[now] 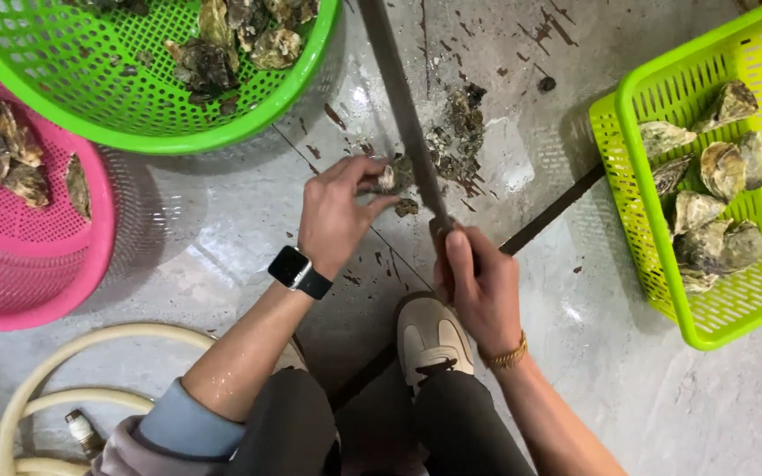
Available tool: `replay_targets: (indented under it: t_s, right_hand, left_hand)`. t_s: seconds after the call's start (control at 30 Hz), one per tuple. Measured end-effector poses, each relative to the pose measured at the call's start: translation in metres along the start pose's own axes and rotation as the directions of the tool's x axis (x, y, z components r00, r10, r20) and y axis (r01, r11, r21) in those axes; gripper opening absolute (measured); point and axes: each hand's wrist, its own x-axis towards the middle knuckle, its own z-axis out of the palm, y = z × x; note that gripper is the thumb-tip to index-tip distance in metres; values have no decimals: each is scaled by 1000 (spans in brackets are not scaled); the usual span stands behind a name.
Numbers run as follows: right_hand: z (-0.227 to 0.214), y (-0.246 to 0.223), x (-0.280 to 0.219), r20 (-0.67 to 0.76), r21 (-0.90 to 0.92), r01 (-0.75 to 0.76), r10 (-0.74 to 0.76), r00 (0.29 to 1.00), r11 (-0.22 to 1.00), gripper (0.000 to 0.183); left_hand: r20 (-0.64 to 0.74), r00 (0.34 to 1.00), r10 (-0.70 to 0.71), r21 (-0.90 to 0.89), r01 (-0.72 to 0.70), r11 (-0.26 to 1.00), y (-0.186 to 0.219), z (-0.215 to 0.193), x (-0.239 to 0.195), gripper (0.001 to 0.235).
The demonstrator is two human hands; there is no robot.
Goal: The person sits on the floor and uses a knife to pry open oysters. They hold each oyster in their left hand and insert the knife into the shell to open it, then place the opened oysters into a green basket.
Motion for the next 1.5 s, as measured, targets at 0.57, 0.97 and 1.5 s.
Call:
replay_targets:
  t_s: [0.57,0.97,1.5]
  right_hand:
    - [-25,40,-12,-6,-20,43,-43,999,999,31]
    - [-77,43,-40,134,-231,-137,171,976,963,46]
    - [-54,34,-56,118,29,-372,366,923,928,54]
  left_hand:
    - [94,989,-114,-99,123,987,0,7,23,52]
    - [283,844,-456,-774,481,411,-73,-17,85,25]
    - [68,843,-533,-203,535,820,-43,-13,97,43]
